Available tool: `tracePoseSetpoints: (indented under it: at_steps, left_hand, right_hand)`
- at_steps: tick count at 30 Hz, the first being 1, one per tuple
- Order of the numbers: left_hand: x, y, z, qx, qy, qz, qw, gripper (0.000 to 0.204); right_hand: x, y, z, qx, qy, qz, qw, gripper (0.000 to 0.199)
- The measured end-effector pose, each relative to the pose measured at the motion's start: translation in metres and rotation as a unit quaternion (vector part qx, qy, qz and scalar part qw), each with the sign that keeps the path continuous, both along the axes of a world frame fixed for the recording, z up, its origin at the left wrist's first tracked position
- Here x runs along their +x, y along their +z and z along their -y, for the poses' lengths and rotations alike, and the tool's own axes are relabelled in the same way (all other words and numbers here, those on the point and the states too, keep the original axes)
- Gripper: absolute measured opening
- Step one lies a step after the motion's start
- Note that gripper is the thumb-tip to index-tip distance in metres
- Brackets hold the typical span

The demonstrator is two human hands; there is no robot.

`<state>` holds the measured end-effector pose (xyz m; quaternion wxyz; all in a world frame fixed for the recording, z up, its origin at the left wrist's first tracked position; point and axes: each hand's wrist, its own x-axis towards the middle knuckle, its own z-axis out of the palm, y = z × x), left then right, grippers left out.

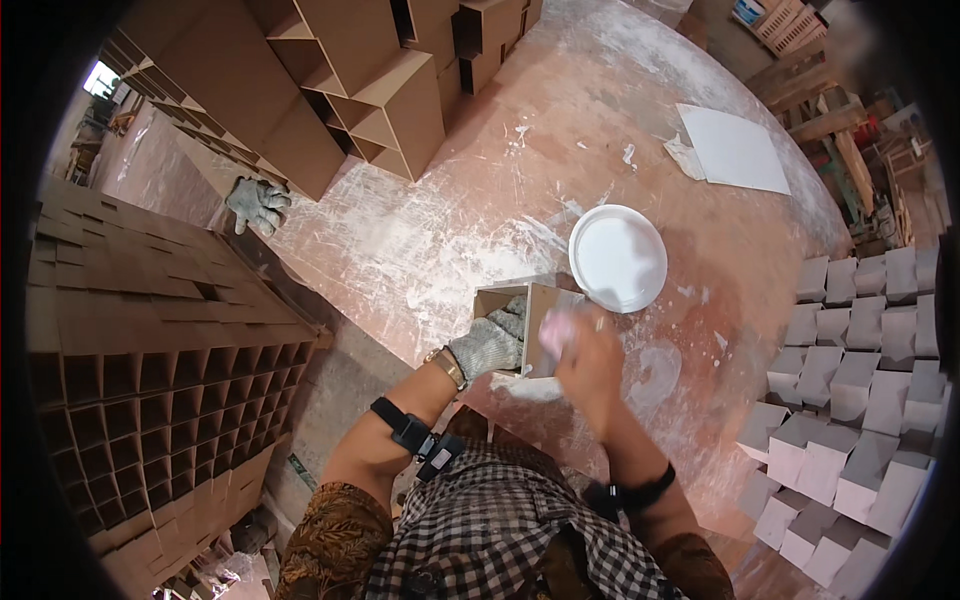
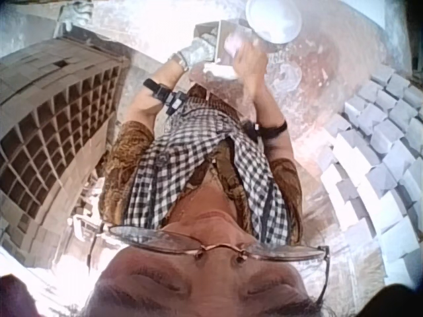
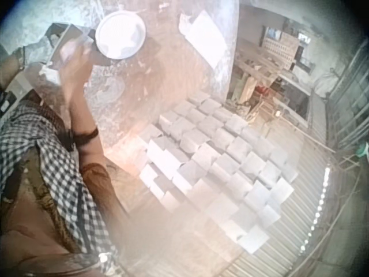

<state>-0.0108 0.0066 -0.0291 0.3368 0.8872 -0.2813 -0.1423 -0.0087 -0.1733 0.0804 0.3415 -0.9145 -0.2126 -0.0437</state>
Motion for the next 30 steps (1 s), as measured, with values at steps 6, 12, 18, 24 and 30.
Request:
tracePoseSetpoints:
  at_steps: [6, 12, 18, 24, 30]
  left_hand:
    - [-0.002, 0.018, 0.004, -0.006, 0.032, -0.022, 0.999, 0.074]
    - [0.002, -0.026, 0.007, -0.023, 0.051, -0.133, 0.989, 0.060]
    - [0.001, -0.018, 0.007, -0.111, 0.077, -0.102, 0.986, 0.059]
    - [0.007, 0.017, 0.008, -0.020, 0.039, -0.124, 0.991, 0.057]
    - [0.004, -0.005, 0.020, -0.381, 0.106, -0.262, 0.880, 0.050]
  right_hand:
    - [0.008, 0.000, 0.003, 0.009, 0.004, 0.060, 0.998, 0.037]
    - [-0.017, 0.017, -0.004, 0.038, 0.086, 0.067, 0.993, 0.039]
    - [0.031, 0.003, -0.004, 0.007, 0.028, 0.061, 0.998, 0.038]
    - [-0.032, 0.010, 0.013, 0.044, 0.146, 0.058, 0.987, 0.036]
    - [0.046, -0.010, -0.004, 0.070, -0.005, 0.054, 0.996, 0.039]
